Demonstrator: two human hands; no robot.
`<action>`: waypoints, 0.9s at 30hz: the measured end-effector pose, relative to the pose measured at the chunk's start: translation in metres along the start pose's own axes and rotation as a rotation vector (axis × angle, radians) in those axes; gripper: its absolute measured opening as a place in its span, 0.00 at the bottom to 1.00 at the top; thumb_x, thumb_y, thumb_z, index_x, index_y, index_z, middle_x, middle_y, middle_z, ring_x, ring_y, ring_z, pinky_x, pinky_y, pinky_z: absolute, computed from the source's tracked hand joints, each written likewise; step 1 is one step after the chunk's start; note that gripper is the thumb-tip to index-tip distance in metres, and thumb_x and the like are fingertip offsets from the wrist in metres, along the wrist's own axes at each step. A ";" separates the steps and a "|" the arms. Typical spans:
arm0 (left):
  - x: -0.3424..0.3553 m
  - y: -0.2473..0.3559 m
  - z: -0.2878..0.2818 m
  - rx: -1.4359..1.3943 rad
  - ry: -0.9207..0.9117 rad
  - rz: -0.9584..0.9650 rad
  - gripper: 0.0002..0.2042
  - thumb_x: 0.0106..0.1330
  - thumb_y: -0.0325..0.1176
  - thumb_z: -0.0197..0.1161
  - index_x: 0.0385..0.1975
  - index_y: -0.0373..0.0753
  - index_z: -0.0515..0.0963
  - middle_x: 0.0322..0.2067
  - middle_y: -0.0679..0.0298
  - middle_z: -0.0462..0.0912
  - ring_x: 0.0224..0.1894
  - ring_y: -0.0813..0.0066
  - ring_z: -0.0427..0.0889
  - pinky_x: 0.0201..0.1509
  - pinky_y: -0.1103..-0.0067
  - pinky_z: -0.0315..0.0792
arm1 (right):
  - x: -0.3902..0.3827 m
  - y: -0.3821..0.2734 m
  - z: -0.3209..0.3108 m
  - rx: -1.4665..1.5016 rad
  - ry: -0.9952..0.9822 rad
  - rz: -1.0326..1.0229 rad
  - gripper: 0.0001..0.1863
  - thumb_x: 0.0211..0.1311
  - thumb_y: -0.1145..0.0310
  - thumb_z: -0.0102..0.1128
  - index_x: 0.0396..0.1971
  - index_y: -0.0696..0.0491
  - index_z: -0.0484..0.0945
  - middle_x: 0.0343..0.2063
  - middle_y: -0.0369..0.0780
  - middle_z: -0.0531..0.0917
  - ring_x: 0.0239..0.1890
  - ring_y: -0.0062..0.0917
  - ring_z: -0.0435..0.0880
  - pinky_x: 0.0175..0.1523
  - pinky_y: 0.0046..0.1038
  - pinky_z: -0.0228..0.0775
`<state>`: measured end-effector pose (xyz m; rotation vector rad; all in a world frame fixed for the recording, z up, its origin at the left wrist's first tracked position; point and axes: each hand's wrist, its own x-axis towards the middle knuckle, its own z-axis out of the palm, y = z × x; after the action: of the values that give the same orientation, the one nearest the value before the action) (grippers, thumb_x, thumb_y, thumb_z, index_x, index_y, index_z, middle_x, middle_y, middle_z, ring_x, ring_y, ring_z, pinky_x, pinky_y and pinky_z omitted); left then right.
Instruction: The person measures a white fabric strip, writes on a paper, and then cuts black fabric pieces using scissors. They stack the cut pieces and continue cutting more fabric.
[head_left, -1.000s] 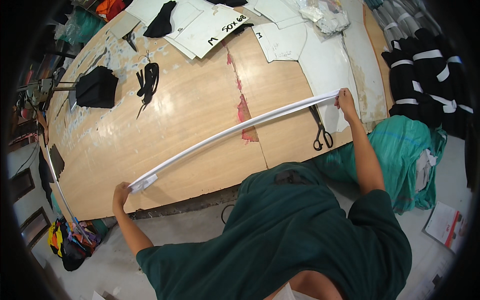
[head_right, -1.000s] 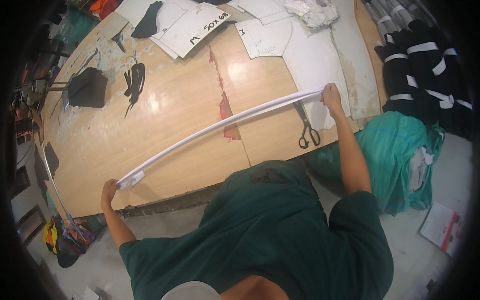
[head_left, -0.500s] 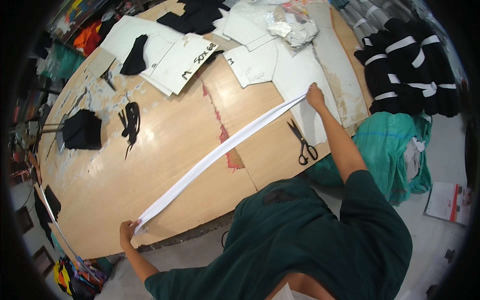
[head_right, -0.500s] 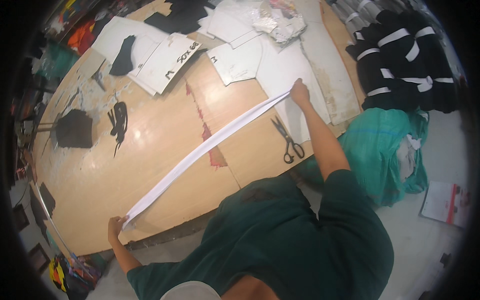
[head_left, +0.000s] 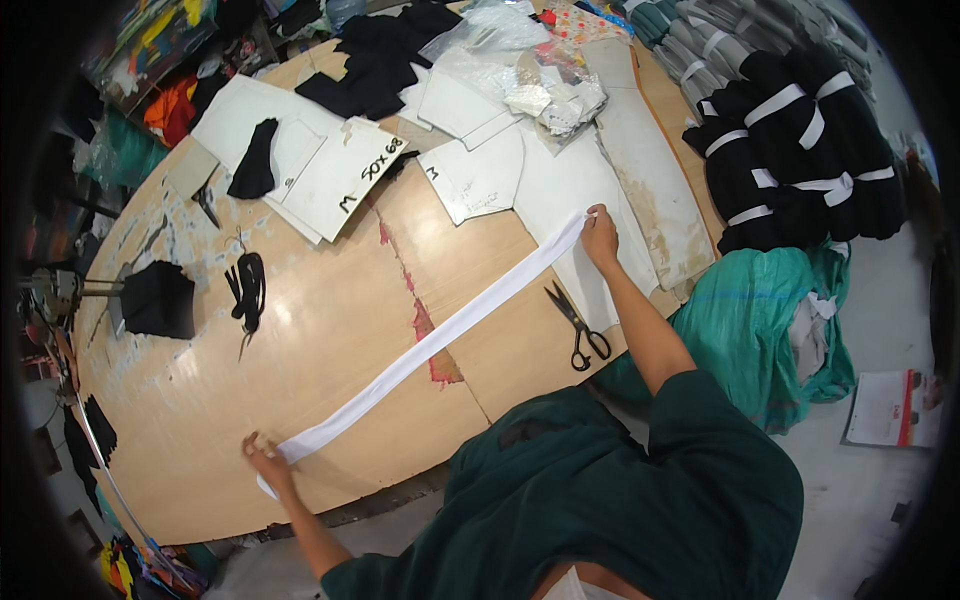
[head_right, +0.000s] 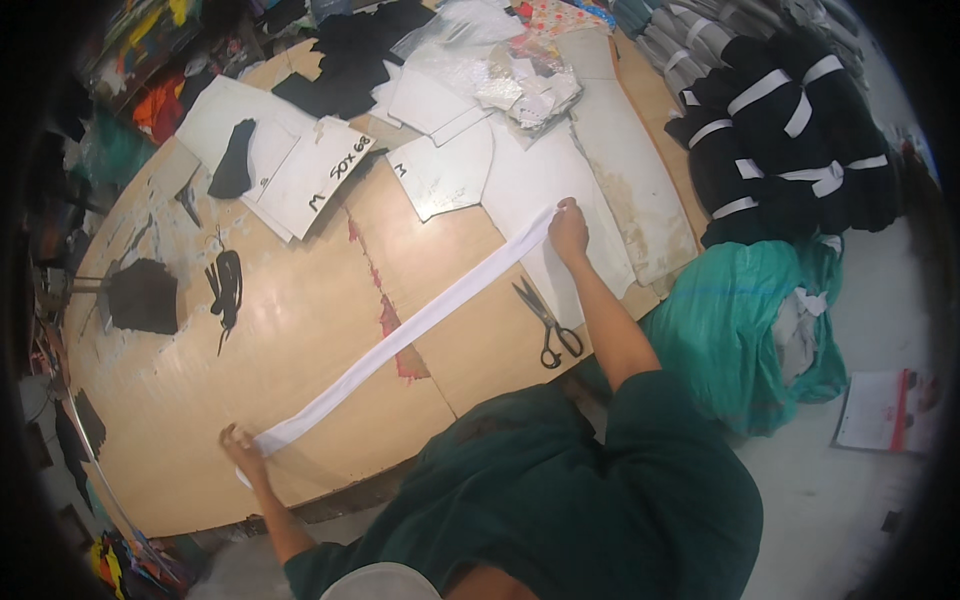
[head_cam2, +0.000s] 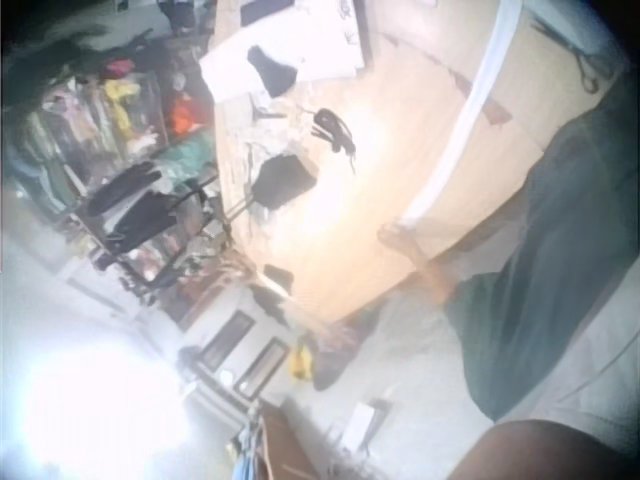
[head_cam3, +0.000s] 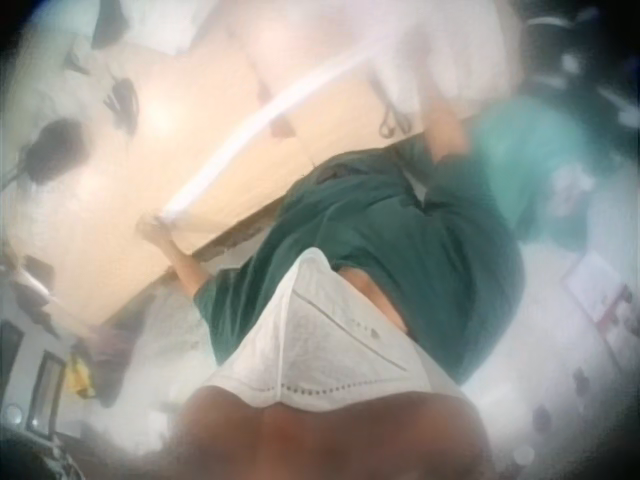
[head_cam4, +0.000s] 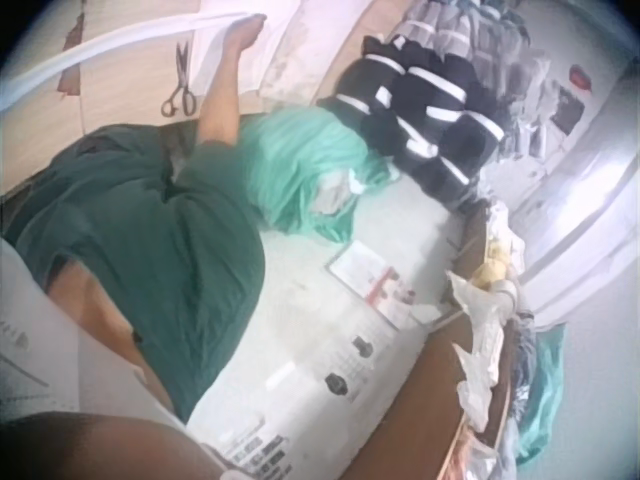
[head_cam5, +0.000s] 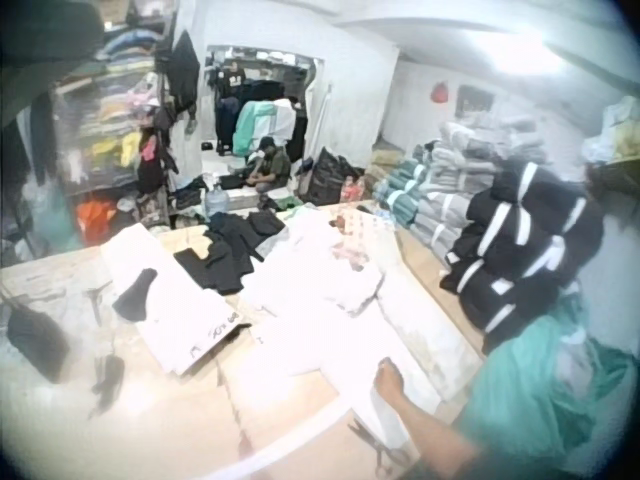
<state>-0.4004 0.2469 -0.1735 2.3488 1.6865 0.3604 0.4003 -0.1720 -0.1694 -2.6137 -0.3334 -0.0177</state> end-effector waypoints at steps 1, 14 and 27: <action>-0.003 0.038 0.027 -0.259 0.016 0.055 0.22 0.68 0.18 0.64 0.63 0.36 0.76 0.66 0.48 0.76 0.73 0.47 0.71 0.68 0.61 0.73 | -0.002 -0.004 0.002 0.052 0.011 -0.003 0.12 0.72 0.73 0.54 0.52 0.52 0.78 0.45 0.53 0.86 0.50 0.52 0.86 0.55 0.50 0.77; 0.039 0.585 0.191 -0.173 0.147 0.218 0.20 0.79 0.39 0.62 0.65 0.36 0.76 0.67 0.51 0.76 0.71 0.49 0.70 0.79 0.57 0.60 | 0.175 -0.098 -0.058 0.574 0.221 -0.314 0.09 0.73 0.76 0.58 0.44 0.54 0.87 0.38 0.43 0.89 0.37 0.33 0.86 0.45 0.32 0.76; 0.054 0.603 0.203 -0.015 -0.027 0.119 0.20 0.80 0.34 0.56 0.68 0.35 0.74 0.72 0.48 0.70 0.75 0.47 0.63 0.80 0.52 0.54 | 0.671 -0.154 0.118 0.004 -0.096 -0.037 0.37 0.60 0.39 0.74 0.59 0.54 0.86 0.53 0.51 0.91 0.57 0.43 0.90 0.62 0.47 0.79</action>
<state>0.2212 0.1017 -0.1669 2.4385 1.5304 0.3596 1.0088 0.1703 -0.1494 -2.6097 -0.4149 0.0957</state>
